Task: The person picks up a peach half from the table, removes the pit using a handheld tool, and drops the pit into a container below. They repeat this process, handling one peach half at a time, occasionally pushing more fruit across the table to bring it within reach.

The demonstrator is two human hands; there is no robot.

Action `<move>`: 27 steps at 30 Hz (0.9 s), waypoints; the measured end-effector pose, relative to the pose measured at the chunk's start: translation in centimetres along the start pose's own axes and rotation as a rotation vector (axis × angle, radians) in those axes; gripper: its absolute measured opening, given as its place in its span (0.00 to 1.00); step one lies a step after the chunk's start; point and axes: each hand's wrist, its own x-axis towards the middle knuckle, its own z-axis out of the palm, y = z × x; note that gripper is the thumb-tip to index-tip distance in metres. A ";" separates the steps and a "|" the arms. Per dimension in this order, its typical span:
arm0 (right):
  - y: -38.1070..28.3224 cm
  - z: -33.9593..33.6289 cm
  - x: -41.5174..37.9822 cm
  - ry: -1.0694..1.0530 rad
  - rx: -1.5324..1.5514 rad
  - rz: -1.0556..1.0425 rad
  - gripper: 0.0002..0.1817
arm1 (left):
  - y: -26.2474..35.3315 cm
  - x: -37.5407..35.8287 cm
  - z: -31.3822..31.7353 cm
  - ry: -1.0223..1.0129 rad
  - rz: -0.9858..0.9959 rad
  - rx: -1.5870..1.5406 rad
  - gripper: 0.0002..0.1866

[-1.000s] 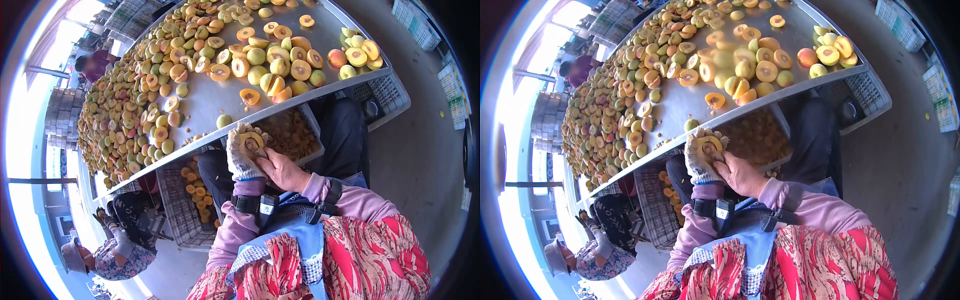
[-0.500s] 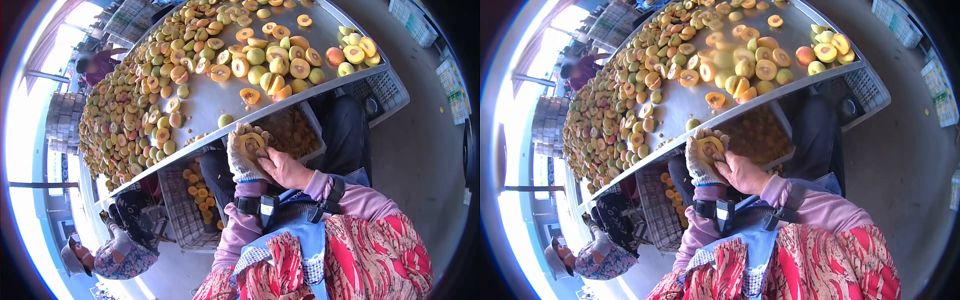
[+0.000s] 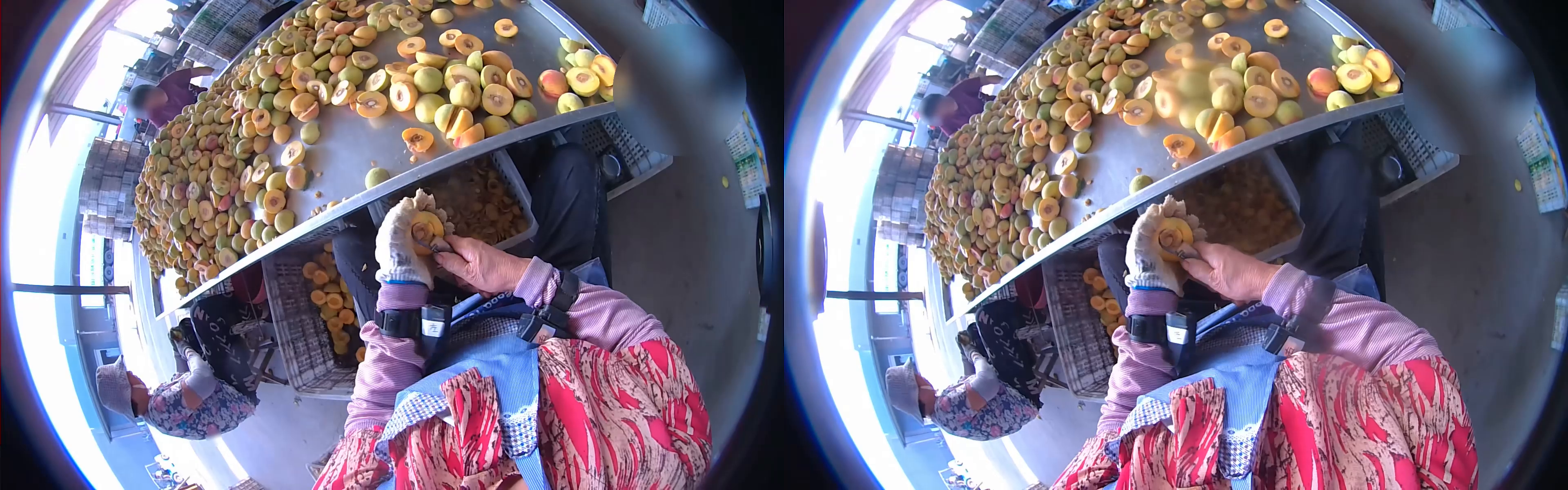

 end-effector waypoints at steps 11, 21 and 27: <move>2.2 0.2 1.6 0.137 -0.342 -0.462 0.22 | -0.4 -1.2 0.7 0.291 0.244 0.267 0.11; -0.7 -0.4 0.4 -0.264 0.318 0.333 0.15 | 0.2 -1.5 -1.4 0.164 0.379 0.670 0.10; 0.7 -0.3 1.2 -0.479 0.717 0.484 0.19 | 1.8 -0.8 -3.4 -0.109 0.136 0.549 0.15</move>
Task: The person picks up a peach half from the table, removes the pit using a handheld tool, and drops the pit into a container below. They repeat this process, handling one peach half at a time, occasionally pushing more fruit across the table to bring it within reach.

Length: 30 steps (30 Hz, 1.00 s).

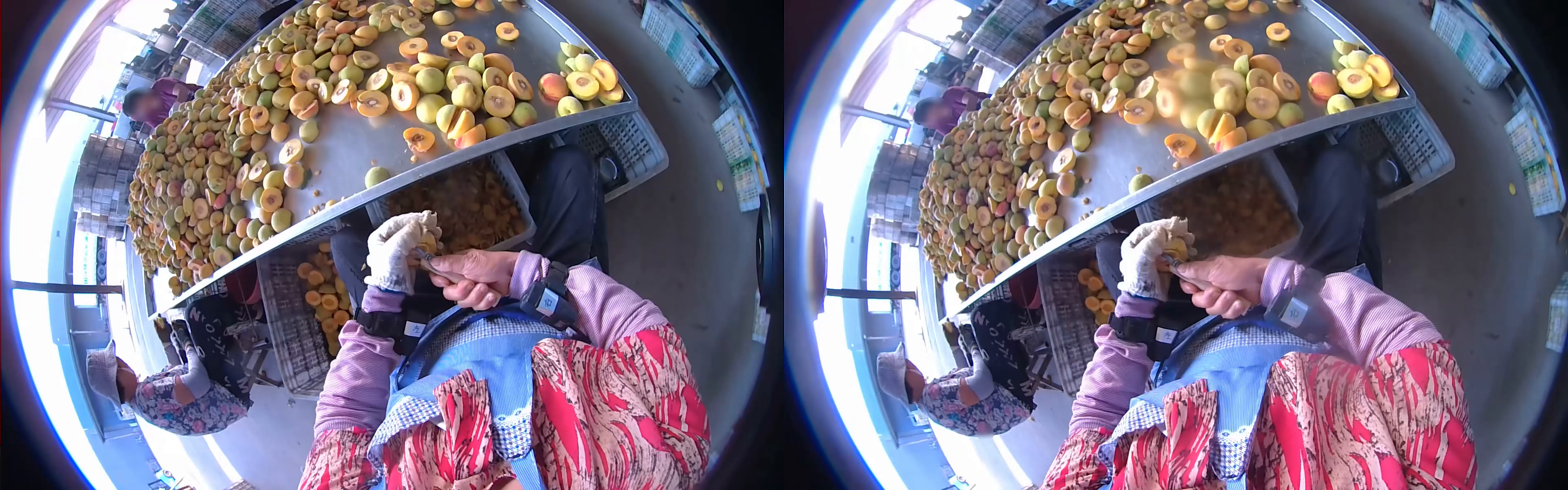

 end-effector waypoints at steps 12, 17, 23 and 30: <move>1.4 -1.9 0.7 0.628 -0.960 -0.491 0.19 | -2.2 1.6 2.6 0.201 -0.061 -0.290 0.13; 0.0 -1.4 -0.3 0.980 -1.600 -0.372 0.16 | -4.4 2.7 4.0 0.485 -0.251 -0.478 0.14; 0.0 -1.8 2.2 1.073 -1.640 -0.427 0.13 | -5.1 3.1 2.0 0.510 -0.134 -0.685 0.18; -0.1 -2.7 4.6 1.050 -1.403 -0.488 0.16 | -3.0 1.0 0.6 0.669 0.031 -0.564 0.15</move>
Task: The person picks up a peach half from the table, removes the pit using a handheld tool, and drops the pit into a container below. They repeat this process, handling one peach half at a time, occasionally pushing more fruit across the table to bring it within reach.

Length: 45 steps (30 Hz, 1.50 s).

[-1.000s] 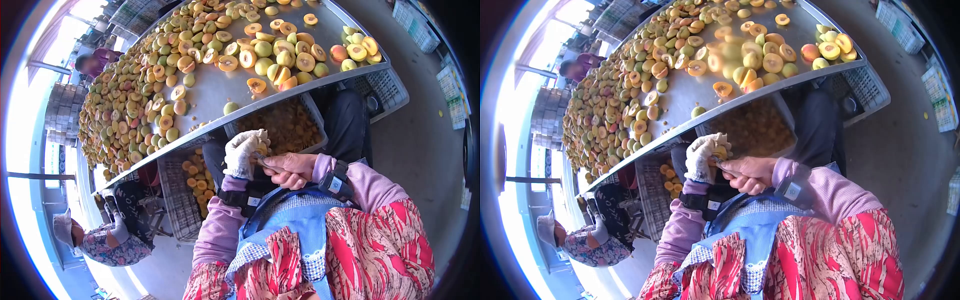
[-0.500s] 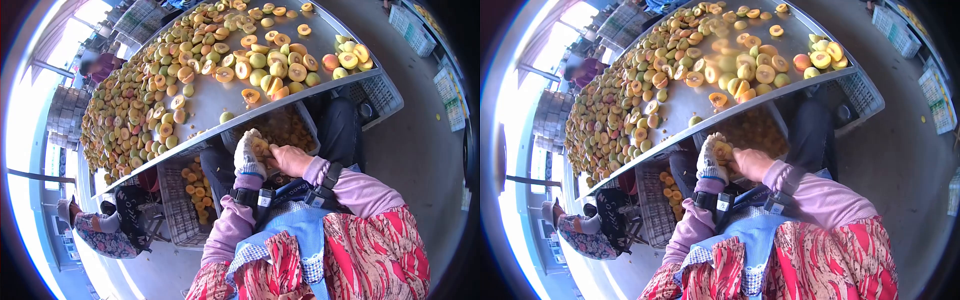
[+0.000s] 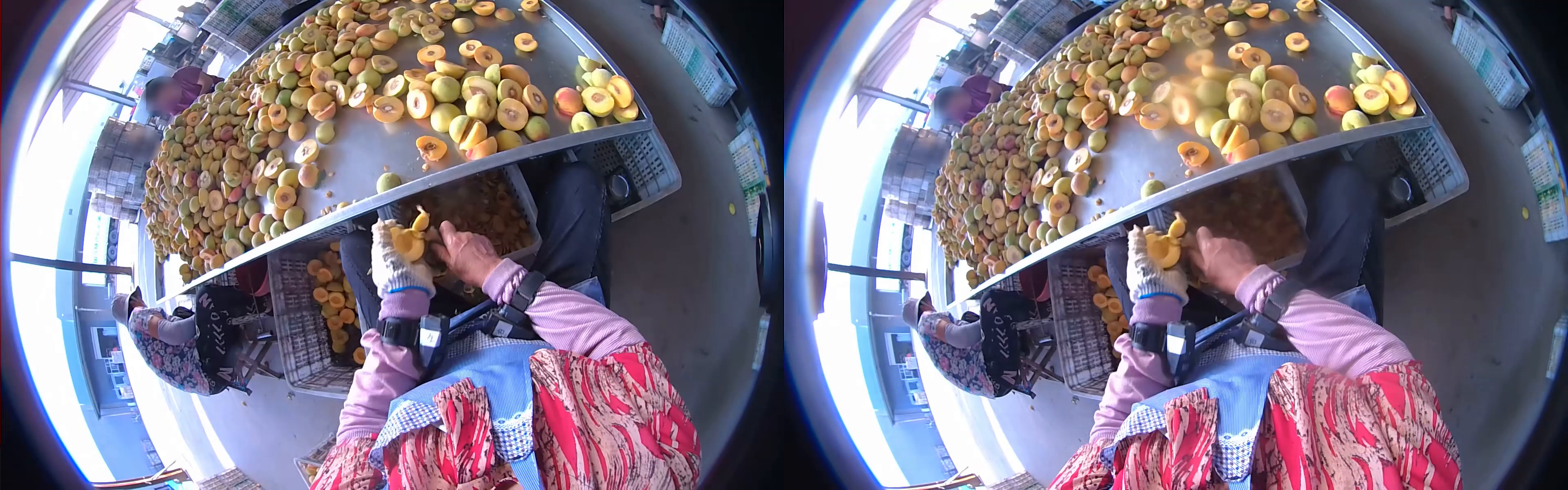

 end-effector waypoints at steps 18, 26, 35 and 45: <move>6.8 -1.0 1.1 0.017 0.692 0.400 0.18 | 0.4 11.0 12.3 -0.348 0.931 2.048 0.25; 3.3 -5.3 -0.8 0.014 0.919 0.325 0.17 | -0.7 6.6 12.6 -0.414 0.642 1.439 0.11; 0.4 -3.9 -2.4 0.267 0.539 -0.201 0.16 | 0.7 -2.0 7.0 -0.286 -0.248 -0.013 0.17; -2.0 -4.5 -4.2 0.084 0.492 -0.033 0.17 | 0.4 -2.5 5.1 -0.272 -0.038 0.101 0.18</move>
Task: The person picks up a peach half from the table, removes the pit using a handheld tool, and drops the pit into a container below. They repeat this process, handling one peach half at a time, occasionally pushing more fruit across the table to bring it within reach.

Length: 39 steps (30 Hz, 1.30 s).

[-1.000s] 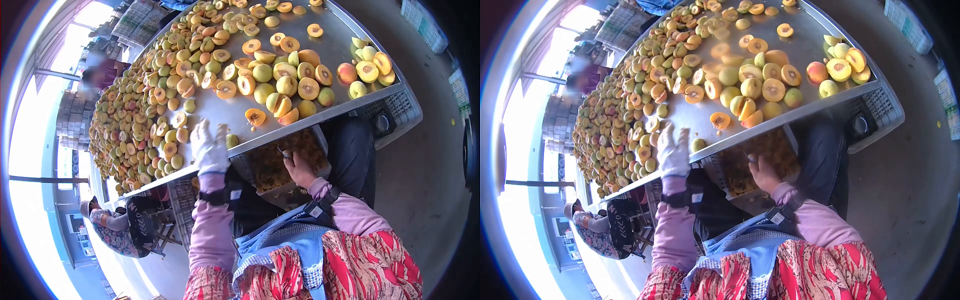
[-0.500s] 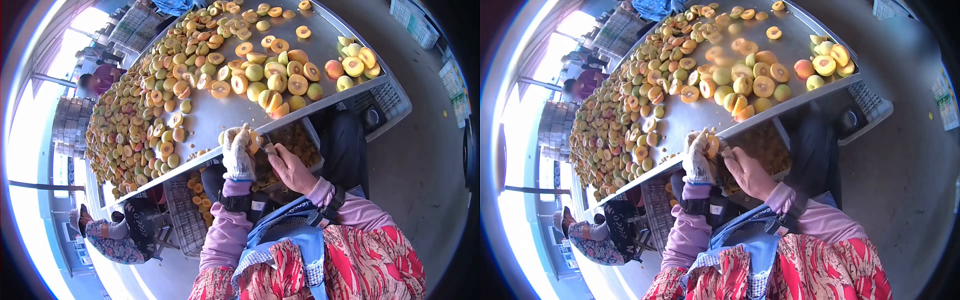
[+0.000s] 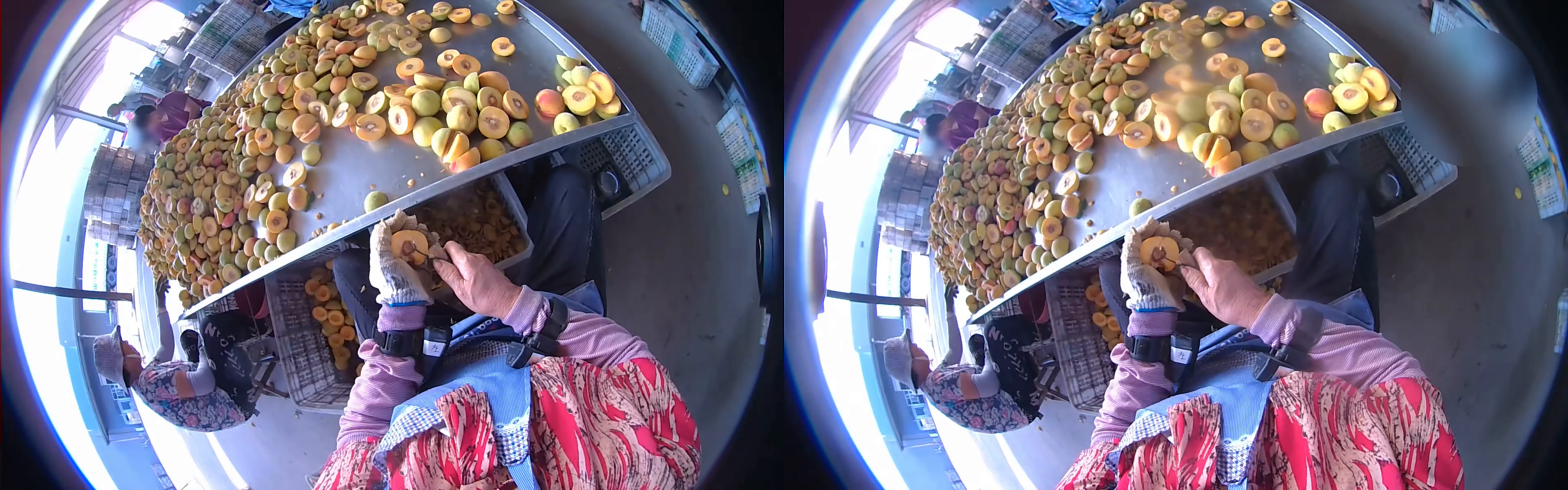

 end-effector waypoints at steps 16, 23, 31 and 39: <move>0.7 1.1 0.9 -0.144 0.192 0.024 0.19 | -1.5 0.6 -1.4 0.018 0.161 0.064 0.14; -0.3 -0.6 1.6 -0.489 0.520 0.402 0.18 | -0.4 0.5 -0.5 0.040 -0.002 0.120 0.14; 2.8 -2.4 2.7 -0.810 1.011 0.785 0.21 | 0.4 1.0 -1.2 -0.247 0.135 0.486 0.12; 2.6 -2.3 2.2 -0.778 0.840 0.703 0.22 | -0.7 1.4 -1.4 0.014 -0.316 0.038 0.13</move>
